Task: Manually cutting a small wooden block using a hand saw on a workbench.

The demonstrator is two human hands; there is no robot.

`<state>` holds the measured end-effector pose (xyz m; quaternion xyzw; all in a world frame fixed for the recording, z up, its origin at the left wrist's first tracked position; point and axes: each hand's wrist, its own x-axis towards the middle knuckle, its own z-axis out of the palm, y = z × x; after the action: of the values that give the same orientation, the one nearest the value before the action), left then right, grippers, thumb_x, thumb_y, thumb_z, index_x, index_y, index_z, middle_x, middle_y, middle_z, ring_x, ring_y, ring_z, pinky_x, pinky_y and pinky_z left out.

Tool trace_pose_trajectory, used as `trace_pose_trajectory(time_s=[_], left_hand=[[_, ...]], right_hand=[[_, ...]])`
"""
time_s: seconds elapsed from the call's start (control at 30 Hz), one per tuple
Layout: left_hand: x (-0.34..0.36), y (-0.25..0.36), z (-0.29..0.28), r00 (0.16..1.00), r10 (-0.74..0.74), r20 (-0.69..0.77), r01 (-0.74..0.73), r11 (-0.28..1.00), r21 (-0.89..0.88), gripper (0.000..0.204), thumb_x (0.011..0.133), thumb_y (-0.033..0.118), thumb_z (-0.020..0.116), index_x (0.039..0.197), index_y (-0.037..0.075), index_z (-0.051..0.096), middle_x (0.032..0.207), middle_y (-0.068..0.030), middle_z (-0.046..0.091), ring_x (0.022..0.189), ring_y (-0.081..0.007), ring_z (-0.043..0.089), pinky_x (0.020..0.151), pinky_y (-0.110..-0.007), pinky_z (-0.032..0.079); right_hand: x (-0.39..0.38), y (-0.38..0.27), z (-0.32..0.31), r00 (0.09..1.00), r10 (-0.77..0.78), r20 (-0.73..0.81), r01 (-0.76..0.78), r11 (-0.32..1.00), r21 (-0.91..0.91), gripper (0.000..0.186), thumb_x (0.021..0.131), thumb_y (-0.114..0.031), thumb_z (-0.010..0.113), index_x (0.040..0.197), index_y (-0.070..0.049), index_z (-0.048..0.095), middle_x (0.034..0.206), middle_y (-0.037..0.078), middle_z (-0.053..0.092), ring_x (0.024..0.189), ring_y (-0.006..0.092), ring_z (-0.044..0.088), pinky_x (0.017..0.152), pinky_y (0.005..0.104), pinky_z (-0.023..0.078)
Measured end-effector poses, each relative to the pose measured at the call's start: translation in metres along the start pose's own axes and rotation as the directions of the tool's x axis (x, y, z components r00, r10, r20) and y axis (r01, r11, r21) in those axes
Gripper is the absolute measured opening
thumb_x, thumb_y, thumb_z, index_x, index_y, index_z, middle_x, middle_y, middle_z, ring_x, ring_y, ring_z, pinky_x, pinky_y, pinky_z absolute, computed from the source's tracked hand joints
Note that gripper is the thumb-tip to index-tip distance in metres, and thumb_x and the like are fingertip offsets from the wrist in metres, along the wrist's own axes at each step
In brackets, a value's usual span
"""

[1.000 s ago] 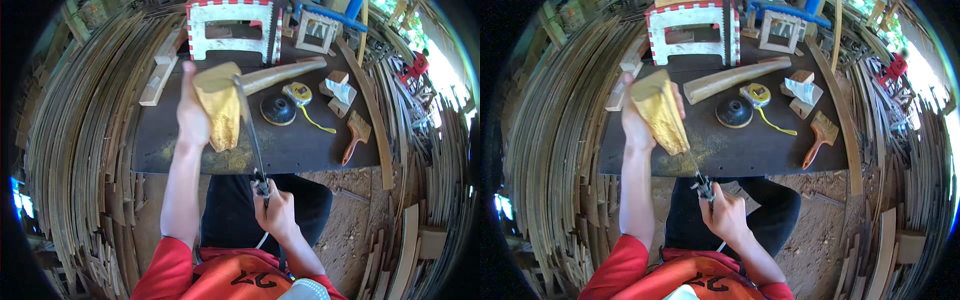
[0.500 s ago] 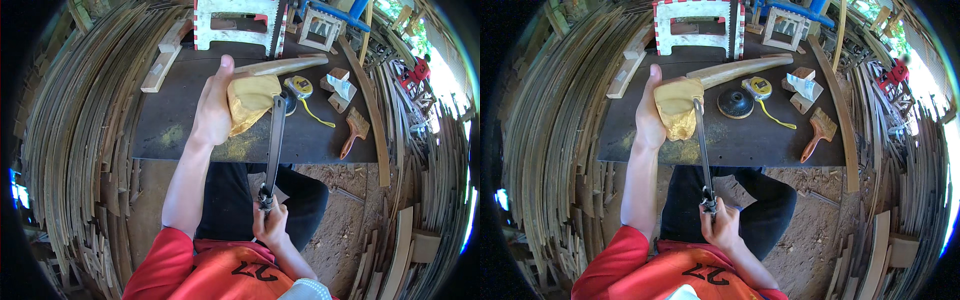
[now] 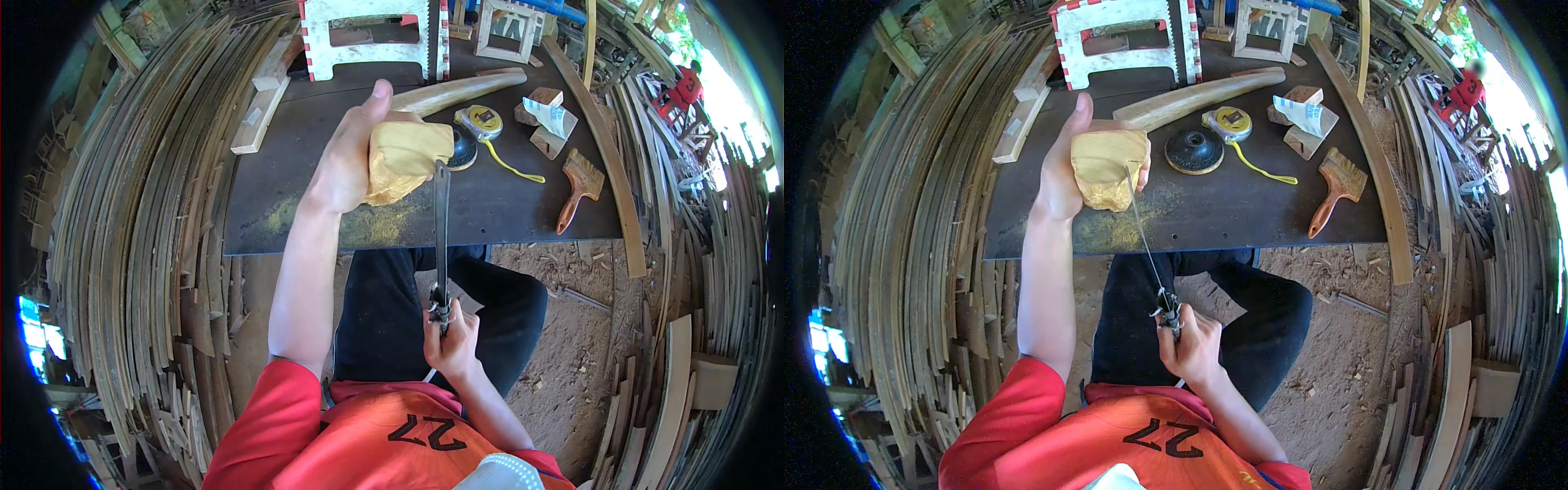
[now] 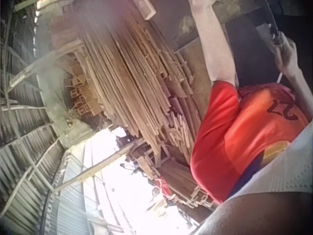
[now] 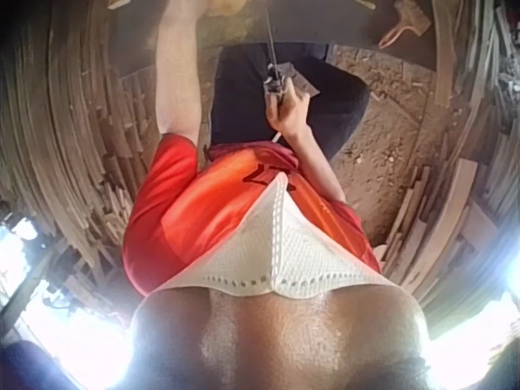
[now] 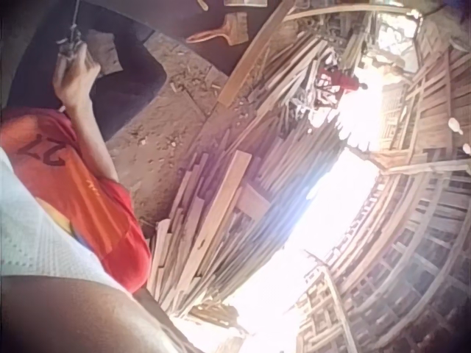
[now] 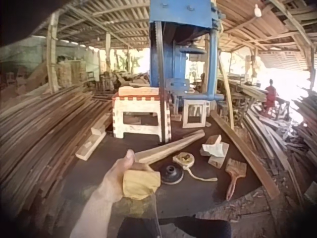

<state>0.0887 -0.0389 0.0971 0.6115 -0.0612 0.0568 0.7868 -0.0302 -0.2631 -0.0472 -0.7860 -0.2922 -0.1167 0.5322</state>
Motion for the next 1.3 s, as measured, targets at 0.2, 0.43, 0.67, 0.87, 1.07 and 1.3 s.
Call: trace_pose_trajectory(time_s=[0.2,0.43,0.67,0.87,1.07,1.3], left_hand=[[-0.009,-0.004,0.01,0.988,0.15,0.033,-0.153,0.959,0.239,0.085,0.108,0.067,0.032,0.104,-0.007,0.073,0.084,-0.0151,0.074,0.07,-0.0198,0.072,0.067,-0.031,0.059],[-0.019,-0.017,-0.027,0.963,0.268,-0.019,-0.265,0.938,-0.224,0.089,0.109,0.065,0.018,0.116,-0.009,0.067,0.088,-0.019,0.073,0.08,-0.0258,0.072,0.073,-0.037,0.059],[-0.026,-0.017,-0.029,0.974,0.202,0.1,-0.177,0.96,-0.216,0.086,0.109,0.064,0.028,0.108,-0.011,0.07,0.091,-0.0184,0.075,0.08,-0.0239,0.075,0.072,-0.032,0.06],[-0.035,-0.008,-0.005,0.983,0.183,0.01,-0.182,0.982,-0.044,0.086,0.11,0.062,0.029,0.097,-0.011,0.074,0.088,-0.0158,0.076,0.081,-0.0192,0.073,0.077,-0.029,0.057],[-0.038,-0.008,-0.001,0.976,0.214,-0.023,-0.213,0.976,0.041,0.084,0.11,0.058,0.028,0.097,-0.011,0.073,0.087,-0.0173,0.076,0.081,-0.0208,0.074,0.075,-0.029,0.057],[-0.044,-0.006,0.003,0.981,0.186,0.06,-0.195,0.942,0.273,0.093,0.104,0.075,0.024,0.102,-0.008,0.068,0.088,-0.0172,0.07,0.08,-0.0254,0.069,0.074,-0.036,0.056]], right_hand=[[-0.018,-0.01,-0.004,0.987,0.161,0.028,-0.163,0.982,0.091,0.011,0.089,0.003,0.066,0.087,0.001,0.055,0.062,0.013,0.057,0.05,0.0325,0.059,0.049,0.0404,0.043],[-0.081,0.011,-0.017,0.937,0.314,0.152,-0.334,0.933,0.135,0.008,0.089,0.001,0.065,0.09,0.003,0.058,0.06,0.011,0.058,0.045,0.0298,0.059,0.047,0.0399,0.044],[0.0,-0.001,-0.049,0.984,0.162,0.071,-0.171,0.974,0.15,0.003,0.088,0.002,0.062,0.088,0.001,0.06,0.063,0.01,0.057,0.046,0.0272,0.056,0.048,0.0372,0.043],[0.06,-0.051,-0.042,0.982,0.01,0.191,-0.051,0.977,0.209,0.015,0.09,-0.002,0.068,0.098,0.005,0.058,0.066,0.01,0.06,0.046,0.0302,0.058,0.047,0.039,0.045],[0.088,-0.075,-0.04,0.978,0.049,0.204,-0.109,0.95,0.292,0.017,0.1,-0.009,0.063,0.103,0.006,0.056,0.063,0.012,0.059,0.047,0.0318,0.06,0.049,0.039,0.046],[0.092,-0.082,-0.052,0.96,0.098,0.263,-0.164,0.955,0.245,0.018,0.099,-0.011,0.064,0.103,0.005,0.056,0.062,0.011,0.058,0.048,0.0322,0.06,0.049,0.0392,0.045]])
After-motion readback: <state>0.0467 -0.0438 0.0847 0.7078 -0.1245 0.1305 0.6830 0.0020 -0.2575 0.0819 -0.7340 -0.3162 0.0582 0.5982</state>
